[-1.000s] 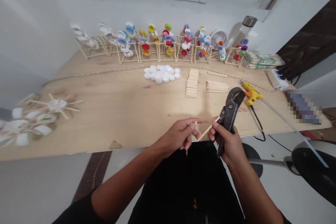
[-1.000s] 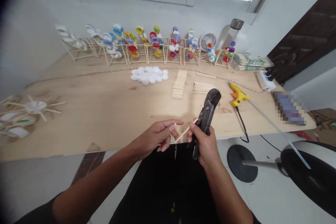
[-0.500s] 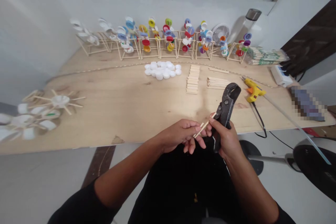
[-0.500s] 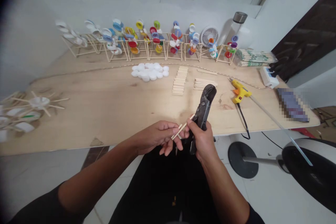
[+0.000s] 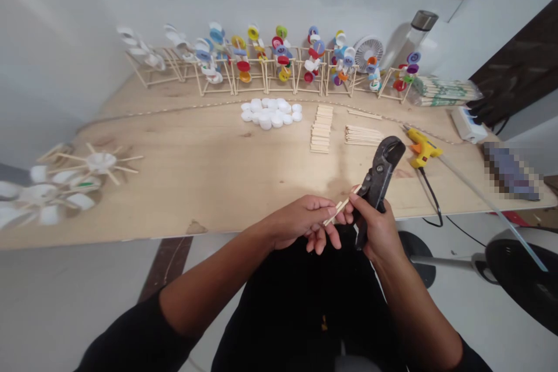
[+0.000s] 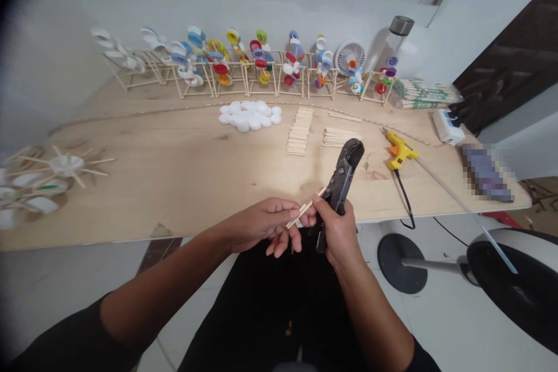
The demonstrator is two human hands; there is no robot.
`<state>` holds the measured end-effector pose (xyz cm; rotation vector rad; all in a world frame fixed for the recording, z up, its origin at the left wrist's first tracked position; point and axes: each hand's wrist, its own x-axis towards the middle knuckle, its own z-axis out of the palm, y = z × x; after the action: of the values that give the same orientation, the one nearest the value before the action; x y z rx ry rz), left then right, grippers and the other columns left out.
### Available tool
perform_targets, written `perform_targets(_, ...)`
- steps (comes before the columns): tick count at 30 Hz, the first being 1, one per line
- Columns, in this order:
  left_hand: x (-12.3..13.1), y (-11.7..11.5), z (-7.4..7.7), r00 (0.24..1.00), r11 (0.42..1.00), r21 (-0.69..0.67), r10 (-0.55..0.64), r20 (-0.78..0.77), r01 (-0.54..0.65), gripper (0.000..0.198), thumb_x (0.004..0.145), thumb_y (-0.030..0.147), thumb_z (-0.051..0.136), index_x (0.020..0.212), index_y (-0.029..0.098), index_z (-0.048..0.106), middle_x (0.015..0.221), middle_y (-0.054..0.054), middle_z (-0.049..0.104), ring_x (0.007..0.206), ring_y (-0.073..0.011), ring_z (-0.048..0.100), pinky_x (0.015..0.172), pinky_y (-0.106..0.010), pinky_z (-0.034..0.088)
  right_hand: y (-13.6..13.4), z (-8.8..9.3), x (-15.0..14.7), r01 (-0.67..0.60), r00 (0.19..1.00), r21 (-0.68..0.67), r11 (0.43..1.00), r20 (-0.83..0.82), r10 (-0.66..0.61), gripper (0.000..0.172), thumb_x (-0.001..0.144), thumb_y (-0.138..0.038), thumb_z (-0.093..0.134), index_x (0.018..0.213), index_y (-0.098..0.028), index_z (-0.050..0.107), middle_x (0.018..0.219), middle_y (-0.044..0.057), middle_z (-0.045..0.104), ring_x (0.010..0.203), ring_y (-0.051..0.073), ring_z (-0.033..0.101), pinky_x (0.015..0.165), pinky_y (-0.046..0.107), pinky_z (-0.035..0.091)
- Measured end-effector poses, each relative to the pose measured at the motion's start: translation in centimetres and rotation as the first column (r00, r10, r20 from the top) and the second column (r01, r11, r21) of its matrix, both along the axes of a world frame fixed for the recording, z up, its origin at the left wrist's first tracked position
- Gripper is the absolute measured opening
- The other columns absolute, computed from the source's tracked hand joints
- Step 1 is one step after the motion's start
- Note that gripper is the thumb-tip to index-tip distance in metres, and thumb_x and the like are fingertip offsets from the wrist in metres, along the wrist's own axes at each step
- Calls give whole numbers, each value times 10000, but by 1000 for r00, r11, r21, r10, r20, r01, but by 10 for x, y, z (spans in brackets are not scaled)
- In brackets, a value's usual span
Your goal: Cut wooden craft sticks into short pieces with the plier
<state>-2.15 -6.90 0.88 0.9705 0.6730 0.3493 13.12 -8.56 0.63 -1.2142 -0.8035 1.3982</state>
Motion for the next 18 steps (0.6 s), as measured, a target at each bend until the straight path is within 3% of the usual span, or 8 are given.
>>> perform_targets(12, 3, 1, 1, 1000, 1000, 10, -21, -19, 21, 281, 887, 399, 360, 916, 151, 489, 541, 2, 586, 357, -63, 473, 339, -148, 317, 2, 0, 1, 23, 999, 28, 999, -44, -22, 132, 709, -236, 662, 659, -154, 570, 507, -44, 532, 433, 91, 486, 442, 211, 371)
perform_targets(18, 9, -3, 4, 997, 994, 85, 65, -40, -62, 239, 882, 344, 364, 844, 146, 491, 426, 71, 416, 324, -38, 303, 323, -140, 192, 3, 1, 0, 33, 997, 7, 999, -70, -33, 134, 697, -246, 670, 725, -156, 575, 502, -47, 538, 427, 96, 490, 450, 221, 398)
